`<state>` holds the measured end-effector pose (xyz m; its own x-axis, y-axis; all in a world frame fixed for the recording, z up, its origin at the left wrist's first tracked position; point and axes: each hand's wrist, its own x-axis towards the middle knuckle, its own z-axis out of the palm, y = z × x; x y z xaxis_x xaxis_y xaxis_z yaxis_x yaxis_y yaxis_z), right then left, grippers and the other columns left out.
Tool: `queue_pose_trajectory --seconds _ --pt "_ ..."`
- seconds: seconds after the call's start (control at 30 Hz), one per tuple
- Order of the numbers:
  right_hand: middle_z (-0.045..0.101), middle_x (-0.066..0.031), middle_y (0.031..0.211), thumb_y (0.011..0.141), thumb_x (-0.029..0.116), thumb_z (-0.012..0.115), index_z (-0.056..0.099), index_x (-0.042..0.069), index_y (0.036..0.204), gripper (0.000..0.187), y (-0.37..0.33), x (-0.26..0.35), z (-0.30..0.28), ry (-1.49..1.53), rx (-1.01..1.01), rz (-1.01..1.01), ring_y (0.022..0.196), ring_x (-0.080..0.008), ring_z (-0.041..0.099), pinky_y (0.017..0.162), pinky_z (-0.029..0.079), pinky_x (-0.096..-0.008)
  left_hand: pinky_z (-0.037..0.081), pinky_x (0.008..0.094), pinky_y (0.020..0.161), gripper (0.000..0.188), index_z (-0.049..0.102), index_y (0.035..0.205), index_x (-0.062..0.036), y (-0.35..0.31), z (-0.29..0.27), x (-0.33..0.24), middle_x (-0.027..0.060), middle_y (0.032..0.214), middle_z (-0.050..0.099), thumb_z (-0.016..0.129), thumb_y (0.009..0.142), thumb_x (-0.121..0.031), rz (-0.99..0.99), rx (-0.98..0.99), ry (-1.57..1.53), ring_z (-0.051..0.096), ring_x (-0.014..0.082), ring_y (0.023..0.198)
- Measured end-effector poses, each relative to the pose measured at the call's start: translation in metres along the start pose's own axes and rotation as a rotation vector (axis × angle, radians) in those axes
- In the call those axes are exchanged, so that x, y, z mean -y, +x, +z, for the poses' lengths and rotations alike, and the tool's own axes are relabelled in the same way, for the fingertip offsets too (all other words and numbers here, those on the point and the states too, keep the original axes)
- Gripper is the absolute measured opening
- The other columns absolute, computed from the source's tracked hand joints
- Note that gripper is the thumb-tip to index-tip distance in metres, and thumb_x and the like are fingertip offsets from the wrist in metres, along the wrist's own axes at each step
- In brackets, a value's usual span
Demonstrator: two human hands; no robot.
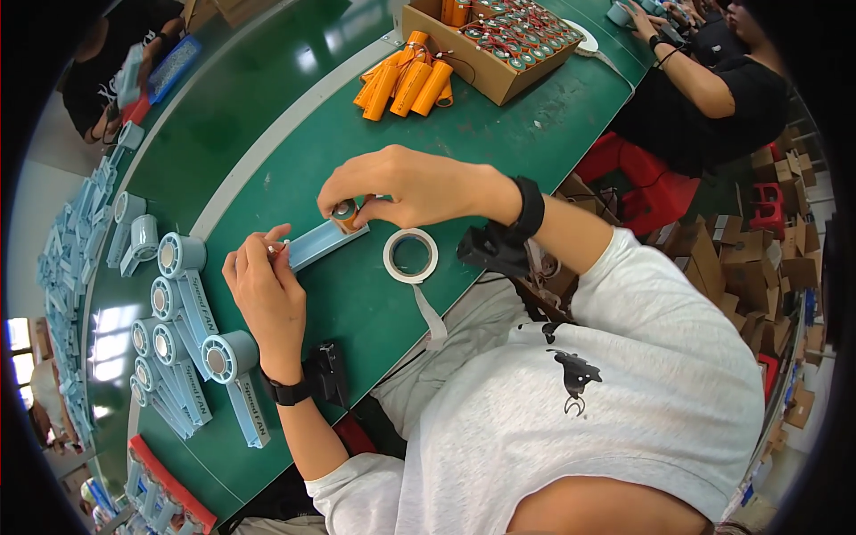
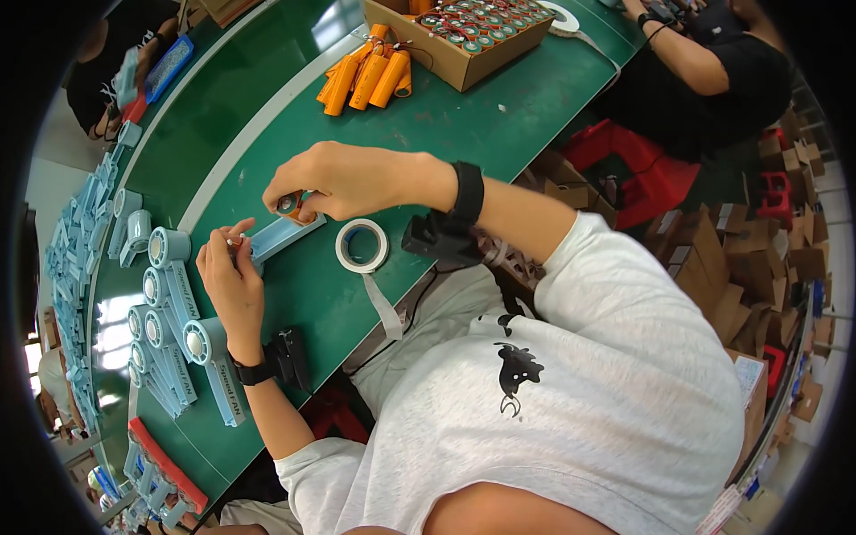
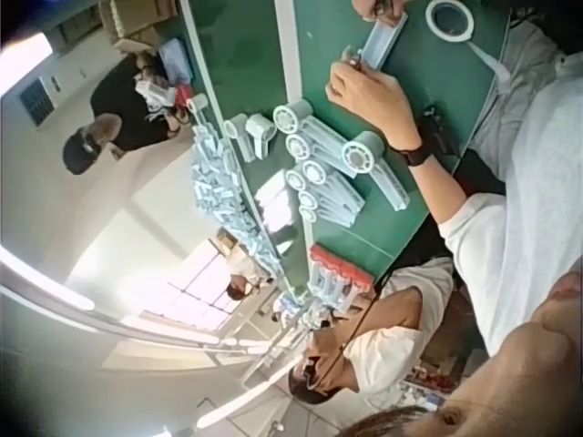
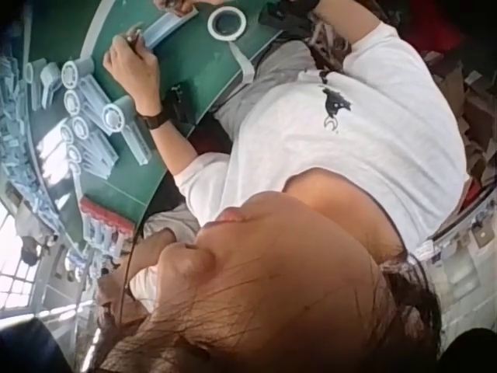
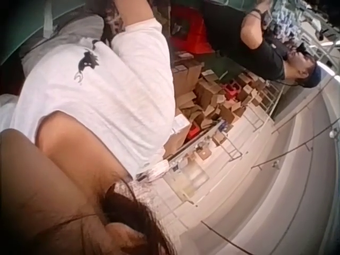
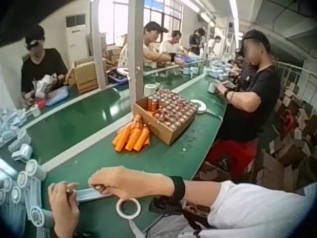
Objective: The person picks up a battery, wraps it with tape, and places it into a fan housing. After repeating this, they discard the tape backing into a box, retrieve a new roll of tape, and continue wrapping and inserting batteries into the fan housings.
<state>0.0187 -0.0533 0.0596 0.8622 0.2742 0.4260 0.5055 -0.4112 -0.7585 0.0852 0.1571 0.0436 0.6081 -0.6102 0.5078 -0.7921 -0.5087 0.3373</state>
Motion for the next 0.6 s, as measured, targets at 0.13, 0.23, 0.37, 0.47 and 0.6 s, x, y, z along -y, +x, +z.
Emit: queue_pose_trajectory --seconds 0.13,0.23,0.37,0.47,0.6 --pt "0.056 -0.0101 0.079 0.072 -0.004 0.058 0.06 0.002 0.092 0.021 0.02 0.005 0.0 -0.155 0.255 -0.049 0.078 -0.0258 0.057 0.067 0.047 -0.0336 0.038 0.0357 0.083 0.004 0.048 0.085 -0.0004 -0.002 -0.004 -0.002 0.0064 0.096 0.064 0.05 0.083 0.002 -0.028 0.015 -0.02 0.052 0.0268 0.08" --pt "0.054 -0.0111 0.077 0.074 -0.002 0.057 0.061 0.002 0.093 0.02 0.041 0.008 0.01 -0.26 0.423 -0.06 0.077 -0.0278 0.056 0.066 0.047 -0.035 0.043 0.0351 0.079 0.003 0.046 0.085 0.0004 -0.003 -0.007 -0.006 0.0085 0.099 0.064 0.049 0.085 0.001 -0.27 0.023 -0.234 0.054 0.0261 0.085" --pt "0.052 -0.0109 0.076 0.075 -0.001 0.056 0.062 0.004 0.09 0.017 0.05 0.007 0.017 -0.441 0.566 0.059 0.077 -0.028 0.055 0.066 0.047 -0.0353 0.047 0.0344 0.074 0.004 0.046 0.085 0.0008 0.0 -0.003 -0.001 0.0108 0.103 0.064 0.049 0.087 -0.001 -0.321 0.012 -0.384 0.055 0.0264 0.093" --pt "0.053 -0.0109 0.081 0.075 0.003 0.059 0.062 0.005 0.085 0.011 0.043 -0.002 0.029 -0.513 0.29 -0.157 0.078 -0.027 0.055 0.068 0.047 -0.0342 0.048 0.0344 0.073 0.004 0.046 0.085 0.0007 -0.002 -0.006 0.002 0.0119 0.104 0.063 0.049 0.086 -0.001 -0.312 0.014 -0.378 0.054 0.0275 0.096" --pt "0.053 -0.0093 0.082 0.073 0.01 0.064 0.062 0.007 0.083 0.011 0.054 0.003 0.03 -0.549 0.464 -0.03 0.077 -0.0253 0.055 0.069 0.047 -0.0343 0.048 0.0353 0.074 0.003 0.046 0.085 0.0006 -0.001 -0.008 0.002 0.0122 0.103 0.063 0.049 0.086 0.0 -0.314 0.037 -0.347 0.054 0.029 0.096"
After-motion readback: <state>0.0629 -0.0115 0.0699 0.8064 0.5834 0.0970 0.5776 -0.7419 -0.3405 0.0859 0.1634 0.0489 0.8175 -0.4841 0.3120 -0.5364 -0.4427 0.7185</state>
